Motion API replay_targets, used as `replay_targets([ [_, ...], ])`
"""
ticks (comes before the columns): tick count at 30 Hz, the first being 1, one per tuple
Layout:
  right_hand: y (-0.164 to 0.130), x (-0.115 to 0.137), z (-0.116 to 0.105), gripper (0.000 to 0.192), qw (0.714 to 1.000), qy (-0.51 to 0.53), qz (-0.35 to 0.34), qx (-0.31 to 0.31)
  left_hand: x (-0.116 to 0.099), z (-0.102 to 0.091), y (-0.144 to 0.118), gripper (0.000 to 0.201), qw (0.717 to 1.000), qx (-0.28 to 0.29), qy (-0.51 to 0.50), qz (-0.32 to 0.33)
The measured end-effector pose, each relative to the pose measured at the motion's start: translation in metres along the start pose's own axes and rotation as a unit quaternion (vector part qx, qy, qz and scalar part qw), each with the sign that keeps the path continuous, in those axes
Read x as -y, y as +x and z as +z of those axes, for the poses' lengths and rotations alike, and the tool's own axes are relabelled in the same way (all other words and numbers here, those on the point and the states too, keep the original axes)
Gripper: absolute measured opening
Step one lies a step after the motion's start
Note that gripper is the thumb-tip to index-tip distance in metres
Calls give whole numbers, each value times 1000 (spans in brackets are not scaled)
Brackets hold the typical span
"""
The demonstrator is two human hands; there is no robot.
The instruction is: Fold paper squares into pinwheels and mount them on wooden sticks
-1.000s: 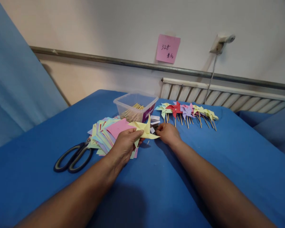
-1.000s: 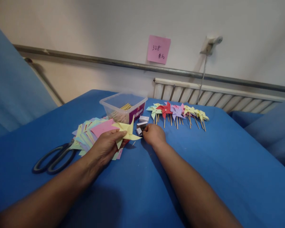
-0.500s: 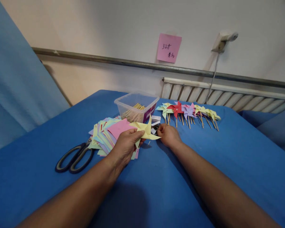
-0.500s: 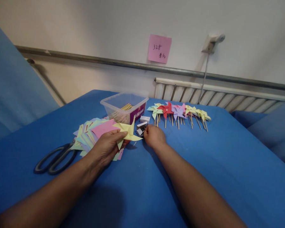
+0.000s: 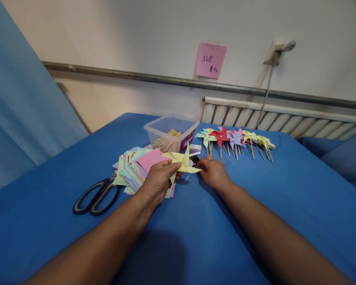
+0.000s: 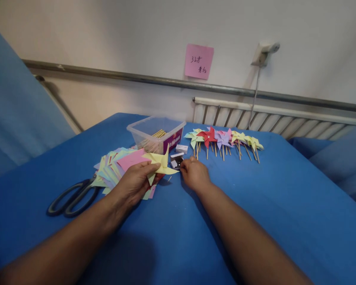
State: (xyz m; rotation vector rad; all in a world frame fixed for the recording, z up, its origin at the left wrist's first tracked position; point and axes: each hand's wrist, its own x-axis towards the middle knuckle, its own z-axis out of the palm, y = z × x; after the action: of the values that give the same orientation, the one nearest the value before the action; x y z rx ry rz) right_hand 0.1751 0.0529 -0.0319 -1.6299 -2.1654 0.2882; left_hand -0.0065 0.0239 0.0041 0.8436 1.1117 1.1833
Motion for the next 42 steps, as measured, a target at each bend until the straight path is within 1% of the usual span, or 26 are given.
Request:
replay_targets([
  [4, -6, 8, -1, 15, 999, 5, -28, -41, -1, 0, 0, 15, 1000, 3, 4, 11],
  [7, -8, 12, -4, 16, 997, 13, -53, -58, -2, 0, 0, 15, 1000, -1, -3, 14],
  [10, -7, 10, -5, 20, 996, 26, -46, -65, -2, 0, 0, 15, 1000, -1, -3, 10],
  [13, -4, 6, -3, 24, 998, 25, -14, -56, -3, 0, -1, 15, 1000, 2, -5, 8],
  [16, 0, 6, -3, 24, 999, 15, 7, -31, -3, 1, -1, 15, 1000, 4, -9, 8],
  [23, 13, 10, -11, 16, 998, -14, 46, 34, -3, 2, -2, 15, 1000, 2, -5, 4],
  [26, 15, 12, -14, 13, 998, -3, 44, 49, -2, 2, -3, 16, 1000, 12, 1, 9],
  [34, 13, 17, -14, 11, 998, -33, 33, 48, -2, 2, -1, 15, 1000, 6, 8, 5],
  [38, 12, 16, -11, 17, 998, -26, 40, 34, -1, 1, 0, 16, 1000, 8, 4, 5],
  [42, 12, 13, -12, 17, 999, -13, 10, 31, -2, 2, -2, 15, 1000, 7, 6, 0],
])
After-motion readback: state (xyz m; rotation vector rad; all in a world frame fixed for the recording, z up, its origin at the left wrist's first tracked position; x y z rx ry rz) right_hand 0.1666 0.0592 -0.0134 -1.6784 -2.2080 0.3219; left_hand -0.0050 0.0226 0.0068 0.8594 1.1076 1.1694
